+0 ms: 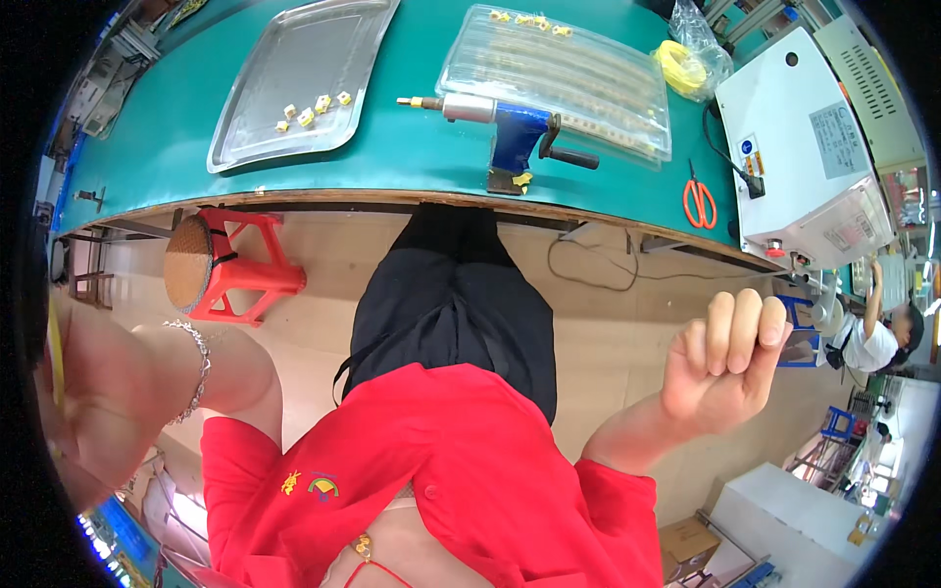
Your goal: The person wraps adhesive tape around electronic components by hand and using a manual winding tool, then cuts the tape with snips.
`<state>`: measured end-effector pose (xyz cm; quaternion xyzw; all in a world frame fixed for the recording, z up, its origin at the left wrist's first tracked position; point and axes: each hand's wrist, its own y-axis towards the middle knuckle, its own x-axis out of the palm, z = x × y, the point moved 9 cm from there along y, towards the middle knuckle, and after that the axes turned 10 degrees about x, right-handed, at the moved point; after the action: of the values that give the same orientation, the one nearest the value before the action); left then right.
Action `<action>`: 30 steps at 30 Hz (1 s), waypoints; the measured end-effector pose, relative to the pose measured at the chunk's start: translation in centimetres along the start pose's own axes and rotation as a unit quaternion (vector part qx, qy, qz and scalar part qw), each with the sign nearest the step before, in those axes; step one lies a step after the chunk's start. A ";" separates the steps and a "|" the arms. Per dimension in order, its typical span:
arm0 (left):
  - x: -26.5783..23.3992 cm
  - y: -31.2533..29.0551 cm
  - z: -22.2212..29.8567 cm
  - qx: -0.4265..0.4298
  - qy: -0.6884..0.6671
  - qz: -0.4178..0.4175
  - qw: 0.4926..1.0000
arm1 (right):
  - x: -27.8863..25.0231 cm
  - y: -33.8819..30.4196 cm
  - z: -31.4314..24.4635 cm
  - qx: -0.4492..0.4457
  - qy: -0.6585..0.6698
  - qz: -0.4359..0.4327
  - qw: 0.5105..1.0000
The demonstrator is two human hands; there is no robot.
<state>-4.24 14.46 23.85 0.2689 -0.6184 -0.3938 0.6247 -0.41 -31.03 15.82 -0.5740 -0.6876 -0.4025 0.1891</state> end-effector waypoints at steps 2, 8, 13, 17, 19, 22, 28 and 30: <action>0.6 -0.7 -1.8 -0.008 0.005 0.004 1.000 | 0.1 0.9 0.7 0.025 -0.011 -0.004 1.000; 4.9 -2.1 -5.8 0.008 -0.010 0.016 1.000 | -2.0 1.7 1.6 0.029 -0.126 0.035 0.991; 3.7 0.0 -9.2 0.001 -0.001 0.013 1.000 | -2.7 5.1 0.3 -0.011 -0.251 0.044 0.967; -1.0 1.9 -10.2 -0.038 0.004 -0.004 0.999 | 7.0 7.4 -6.2 -0.272 -0.310 -0.096 0.906; -1.3 1.8 -11.3 -0.057 0.008 -0.011 0.998 | 12.0 8.0 -6.5 -0.276 -0.292 -0.264 0.877; -2.1 1.7 -10.5 -0.076 0.007 -0.014 0.997 | 10.4 6.5 -12.1 -0.225 -0.322 -0.260 0.882; -1.3 0.5 -12.0 -0.111 0.020 -0.030 0.993 | 8.6 5.7 -15.9 -0.066 -0.380 -0.254 0.887; -0.5 1.6 -11.4 -0.119 0.025 -0.052 0.991 | 7.8 6.1 -16.0 -0.024 -0.385 -0.248 0.889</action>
<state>7.26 13.98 23.85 0.2342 -0.5365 -0.4896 0.6462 0.01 -38.26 33.17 -0.4989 -0.8167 -0.2003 -0.2097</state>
